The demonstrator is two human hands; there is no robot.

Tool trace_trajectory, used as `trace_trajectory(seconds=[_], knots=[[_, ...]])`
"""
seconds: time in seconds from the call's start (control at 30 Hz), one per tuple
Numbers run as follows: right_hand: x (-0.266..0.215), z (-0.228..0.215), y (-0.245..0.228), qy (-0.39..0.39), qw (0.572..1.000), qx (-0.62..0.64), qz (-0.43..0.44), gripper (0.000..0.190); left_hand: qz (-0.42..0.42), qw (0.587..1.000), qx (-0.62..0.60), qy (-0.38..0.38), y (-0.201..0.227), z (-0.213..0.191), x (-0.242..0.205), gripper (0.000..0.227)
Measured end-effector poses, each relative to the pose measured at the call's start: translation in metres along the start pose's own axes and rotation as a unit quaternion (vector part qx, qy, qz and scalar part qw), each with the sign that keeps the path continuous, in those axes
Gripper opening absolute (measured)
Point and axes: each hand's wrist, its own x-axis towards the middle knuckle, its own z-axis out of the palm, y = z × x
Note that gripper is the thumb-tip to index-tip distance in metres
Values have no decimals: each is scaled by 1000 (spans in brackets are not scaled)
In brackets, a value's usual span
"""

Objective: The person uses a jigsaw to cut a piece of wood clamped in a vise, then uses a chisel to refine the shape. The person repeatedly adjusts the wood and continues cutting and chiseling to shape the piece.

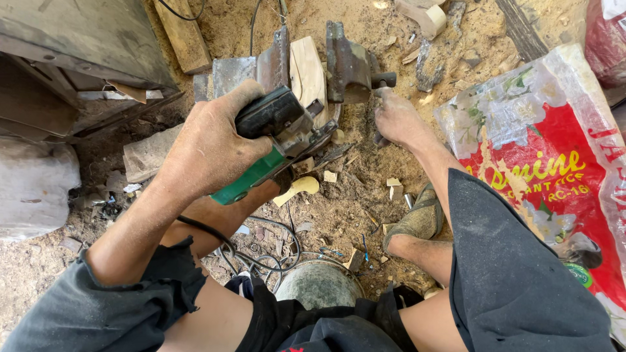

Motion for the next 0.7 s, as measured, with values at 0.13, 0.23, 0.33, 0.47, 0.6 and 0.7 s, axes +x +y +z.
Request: trace_trajectory(seconds=[0.13, 0.23, 0.33, 0.47, 0.6, 0.7], knots=[[13, 10, 18, -6, 999, 37, 18, 55, 9, 1000, -15, 7, -1, -2, 0, 36], [22, 12, 28, 22, 998, -22, -62, 46, 14, 1000, -19, -2, -1, -1, 0, 38], [22, 7, 26, 99, 968, -151, -172, 43, 11, 1000, -7, -7, 1, 3, -5, 37], [-10, -12, -12, 107, 968, -219, -54, 40, 19, 999, -33, 6, -2, 0, -5, 42], [-94, -29, -64, 129, 954, -258, -77, 46, 0, 994, -105, -31, -4, 6, -15, 36], [-181, 0, -89, -122, 988, 96, -17, 66, -69, 983, -162, -59, 0, 26, -37, 43]])
